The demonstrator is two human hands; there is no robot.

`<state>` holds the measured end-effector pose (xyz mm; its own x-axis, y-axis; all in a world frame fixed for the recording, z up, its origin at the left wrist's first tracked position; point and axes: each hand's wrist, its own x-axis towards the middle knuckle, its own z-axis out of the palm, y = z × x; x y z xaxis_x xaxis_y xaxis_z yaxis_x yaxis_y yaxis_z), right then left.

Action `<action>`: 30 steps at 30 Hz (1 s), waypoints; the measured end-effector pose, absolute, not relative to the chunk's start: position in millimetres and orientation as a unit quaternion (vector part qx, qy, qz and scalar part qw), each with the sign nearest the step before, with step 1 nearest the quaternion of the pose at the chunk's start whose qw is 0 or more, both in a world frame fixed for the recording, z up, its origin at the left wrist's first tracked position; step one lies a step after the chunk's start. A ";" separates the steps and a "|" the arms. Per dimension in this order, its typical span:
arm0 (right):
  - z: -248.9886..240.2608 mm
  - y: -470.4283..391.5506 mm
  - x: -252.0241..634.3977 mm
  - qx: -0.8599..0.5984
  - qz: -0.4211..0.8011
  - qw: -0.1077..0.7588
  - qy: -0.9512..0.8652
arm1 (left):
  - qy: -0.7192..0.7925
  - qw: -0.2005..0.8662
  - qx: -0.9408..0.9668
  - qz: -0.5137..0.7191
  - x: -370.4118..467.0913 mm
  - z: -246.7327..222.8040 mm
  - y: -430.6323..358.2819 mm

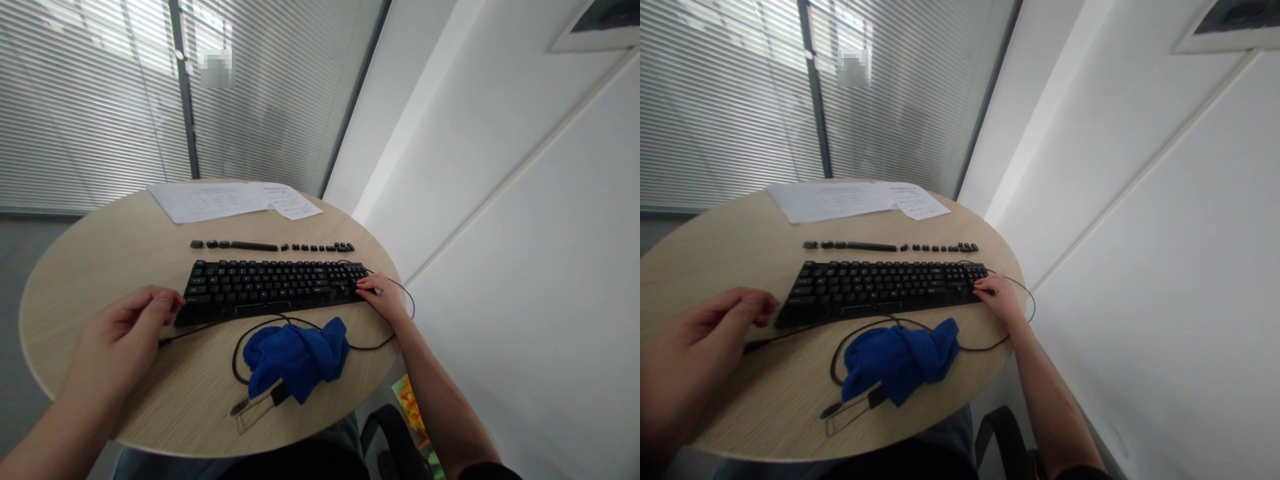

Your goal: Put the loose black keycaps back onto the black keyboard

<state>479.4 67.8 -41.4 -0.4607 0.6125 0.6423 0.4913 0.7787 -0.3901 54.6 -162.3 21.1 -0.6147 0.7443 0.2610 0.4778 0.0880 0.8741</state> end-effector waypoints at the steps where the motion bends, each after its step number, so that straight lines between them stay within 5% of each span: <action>1: -41.8 67.7 480.1 -0.331 0.075 0.402 -0.851 | 0.728 0.123 0.419 0.529 55.0 21.9 -162.6; 18: -29.7 54.3 475.9 -0.325 -0.025 0.365 -0.872 | 0.716 0.141 0.418 0.541 57.4 22.1 -162.7; 30: -34.9 62.8 478.5 -0.323 0.040 0.376 -0.868 | 0.723 0.141 0.421 0.529 55.8 21.2 -161.5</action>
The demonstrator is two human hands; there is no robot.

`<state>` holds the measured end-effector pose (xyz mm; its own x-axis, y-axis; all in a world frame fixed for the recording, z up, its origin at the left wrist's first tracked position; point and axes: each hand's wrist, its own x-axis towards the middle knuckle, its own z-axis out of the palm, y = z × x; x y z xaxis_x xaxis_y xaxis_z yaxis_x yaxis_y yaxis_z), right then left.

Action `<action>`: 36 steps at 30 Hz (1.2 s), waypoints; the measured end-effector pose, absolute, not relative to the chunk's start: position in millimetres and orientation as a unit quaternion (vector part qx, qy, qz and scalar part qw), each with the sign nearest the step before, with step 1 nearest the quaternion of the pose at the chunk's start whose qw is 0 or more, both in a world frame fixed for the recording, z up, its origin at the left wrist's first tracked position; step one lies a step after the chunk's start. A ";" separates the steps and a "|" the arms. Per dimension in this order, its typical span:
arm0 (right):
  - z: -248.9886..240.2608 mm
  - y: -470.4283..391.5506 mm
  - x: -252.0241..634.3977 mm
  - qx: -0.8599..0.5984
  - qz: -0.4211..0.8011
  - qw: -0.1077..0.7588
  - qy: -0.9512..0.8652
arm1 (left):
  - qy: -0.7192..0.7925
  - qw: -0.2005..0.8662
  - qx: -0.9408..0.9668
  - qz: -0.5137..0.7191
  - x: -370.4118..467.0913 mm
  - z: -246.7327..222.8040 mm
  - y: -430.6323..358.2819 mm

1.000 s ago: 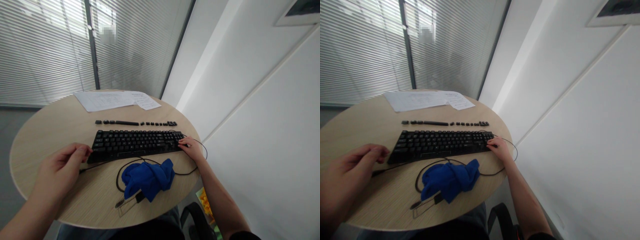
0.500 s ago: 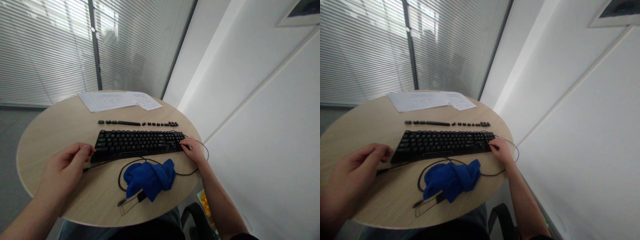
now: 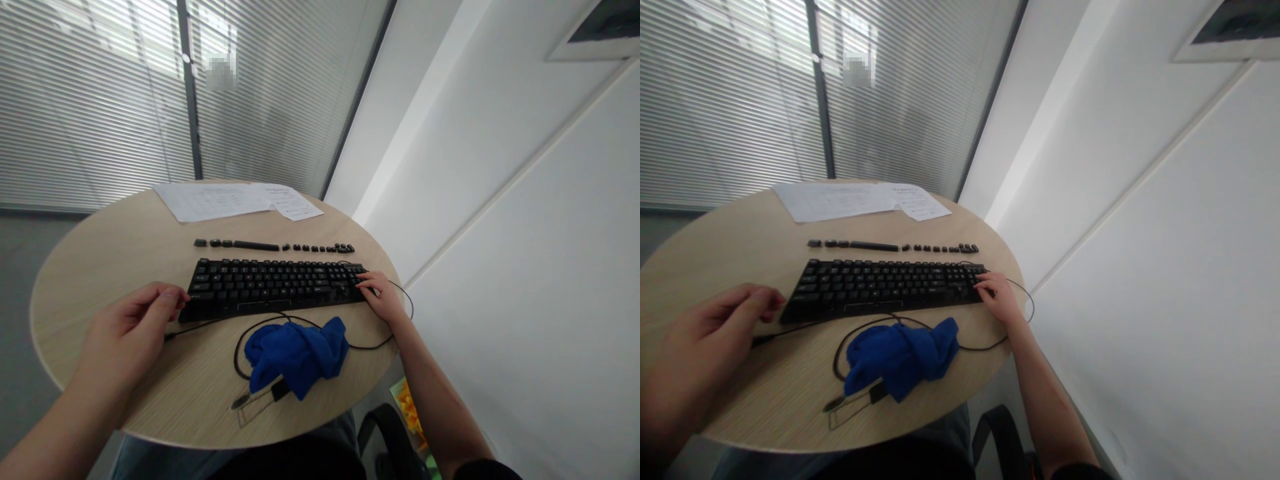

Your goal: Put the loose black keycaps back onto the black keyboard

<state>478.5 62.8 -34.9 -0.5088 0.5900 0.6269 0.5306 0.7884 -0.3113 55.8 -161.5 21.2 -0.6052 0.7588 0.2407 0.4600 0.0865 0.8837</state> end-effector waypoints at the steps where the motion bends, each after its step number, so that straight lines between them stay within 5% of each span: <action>1: -34.3 62.7 478.5 -0.320 0.044 0.377 -0.868 | 0.723 0.142 0.420 0.529 55.1 20.6 -161.3; 13: -37.2 59.4 477.9 -0.325 0.030 0.365 -0.872 | 0.715 0.135 0.435 0.530 51.9 14.3 -160.3; 20: -36.2 56.8 481.0 -0.352 -0.014 0.436 -0.828 | 0.710 0.130 0.436 0.537 53.6 17.5 -160.2; 25: -37.9 58.7 479.3 -0.353 0.000 0.361 -0.863 | 0.707 0.127 0.443 0.537 51.5 15.3 -159.3; 36: -35.6 56.8 478.8 -0.365 0.004 0.359 -0.859 | 0.708 0.133 0.457 0.522 51.3 18.9 -159.5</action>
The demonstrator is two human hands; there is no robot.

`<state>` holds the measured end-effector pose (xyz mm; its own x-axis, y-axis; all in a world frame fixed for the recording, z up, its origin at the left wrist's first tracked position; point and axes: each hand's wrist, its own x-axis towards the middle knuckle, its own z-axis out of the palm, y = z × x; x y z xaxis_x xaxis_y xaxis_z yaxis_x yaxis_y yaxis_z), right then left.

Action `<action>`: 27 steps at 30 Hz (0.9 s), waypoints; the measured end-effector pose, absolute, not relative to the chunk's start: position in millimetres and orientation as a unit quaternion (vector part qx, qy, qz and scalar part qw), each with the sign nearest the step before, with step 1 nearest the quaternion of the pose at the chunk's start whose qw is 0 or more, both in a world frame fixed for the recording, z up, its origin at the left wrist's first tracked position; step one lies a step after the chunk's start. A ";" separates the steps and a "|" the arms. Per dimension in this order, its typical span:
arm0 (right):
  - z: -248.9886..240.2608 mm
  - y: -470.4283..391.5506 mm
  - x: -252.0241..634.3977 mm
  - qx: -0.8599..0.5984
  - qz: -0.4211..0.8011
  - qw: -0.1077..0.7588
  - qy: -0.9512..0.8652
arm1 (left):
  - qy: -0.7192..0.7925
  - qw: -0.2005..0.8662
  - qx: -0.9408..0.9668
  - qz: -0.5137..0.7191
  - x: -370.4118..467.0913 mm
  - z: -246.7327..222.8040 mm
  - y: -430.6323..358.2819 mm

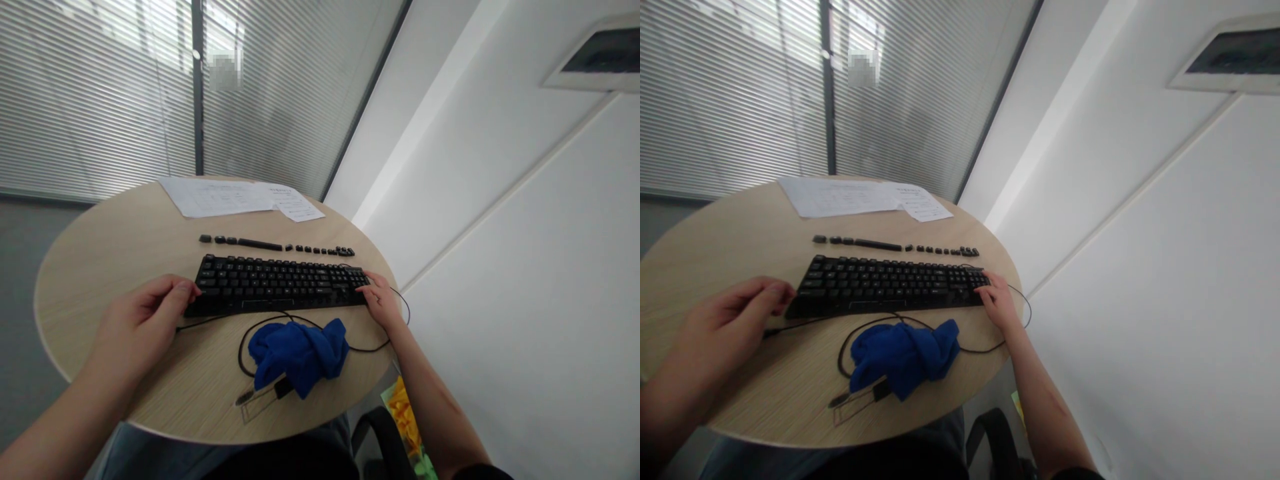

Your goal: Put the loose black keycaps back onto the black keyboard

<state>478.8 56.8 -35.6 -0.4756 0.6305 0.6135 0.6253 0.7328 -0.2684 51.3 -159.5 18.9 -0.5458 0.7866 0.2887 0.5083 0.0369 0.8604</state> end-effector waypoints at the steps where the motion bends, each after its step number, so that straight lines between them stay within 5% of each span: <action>1: -36.2 56.5 478.9 -0.367 0.004 0.358 -0.858 | 0.706 0.134 0.461 0.521 50.9 18.7 -159.5; 12: -11.0 87.7 479.6 -0.404 -0.040 0.435 -0.804 | 0.699 0.142 0.476 0.515 49.4 17.4 -161.2; 18: 36.0 173.7 440.6 -0.431 -0.022 0.229 -0.873 | 0.695 0.135 0.474 0.523 48.3 14.5 -160.5; 27: 37.7 241.1 403.3 -0.475 0.004 0.079 -0.877 | 0.691 0.137 0.478 0.524 47.2 13.6 -162.7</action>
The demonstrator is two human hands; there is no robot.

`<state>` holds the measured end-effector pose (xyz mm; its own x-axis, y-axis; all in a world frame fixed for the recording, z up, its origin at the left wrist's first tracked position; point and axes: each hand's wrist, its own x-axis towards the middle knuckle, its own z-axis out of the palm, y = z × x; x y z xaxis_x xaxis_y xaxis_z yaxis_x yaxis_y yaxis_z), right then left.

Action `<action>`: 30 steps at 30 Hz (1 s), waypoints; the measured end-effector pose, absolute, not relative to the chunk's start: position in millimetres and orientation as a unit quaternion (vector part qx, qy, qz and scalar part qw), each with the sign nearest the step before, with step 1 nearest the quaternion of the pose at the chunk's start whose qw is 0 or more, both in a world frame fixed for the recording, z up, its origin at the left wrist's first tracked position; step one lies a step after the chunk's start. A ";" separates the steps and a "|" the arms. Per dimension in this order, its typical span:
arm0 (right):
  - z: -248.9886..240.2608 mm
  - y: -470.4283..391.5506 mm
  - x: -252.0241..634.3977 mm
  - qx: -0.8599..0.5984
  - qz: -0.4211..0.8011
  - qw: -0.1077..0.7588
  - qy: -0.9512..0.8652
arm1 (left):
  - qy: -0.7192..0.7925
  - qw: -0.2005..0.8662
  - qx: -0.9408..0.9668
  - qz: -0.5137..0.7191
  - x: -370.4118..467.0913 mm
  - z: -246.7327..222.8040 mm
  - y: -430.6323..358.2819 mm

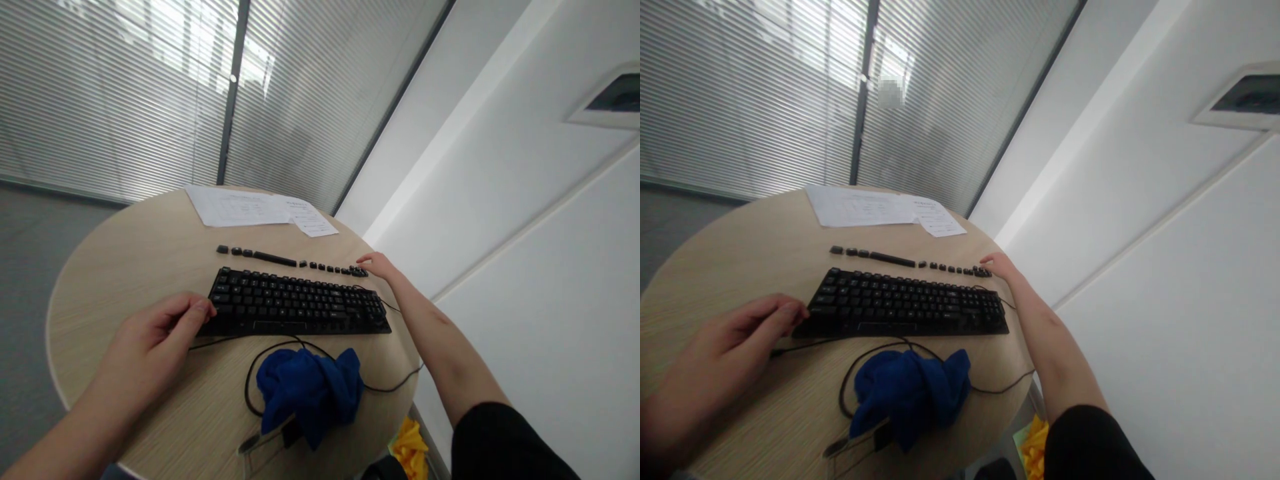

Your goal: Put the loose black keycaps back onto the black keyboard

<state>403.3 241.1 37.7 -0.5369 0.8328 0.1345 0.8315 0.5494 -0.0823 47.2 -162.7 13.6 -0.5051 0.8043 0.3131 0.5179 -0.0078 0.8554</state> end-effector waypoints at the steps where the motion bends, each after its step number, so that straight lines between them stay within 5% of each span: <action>1: 36.9 244.1 401.8 -0.476 0.007 0.069 -0.877 | 0.690 0.138 0.480 0.524 47.0 12.6 -162.6; 11: 30.0 257.3 388.3 -0.486 0.026 0.009 -0.874 | 0.686 0.142 0.483 0.526 48.8 12.3 -162.4; 30: 26.2 267.4 387.0 -0.497 0.019 0.025 -0.867 | 0.679 0.145 0.485 0.532 49.2 12.0 -162.1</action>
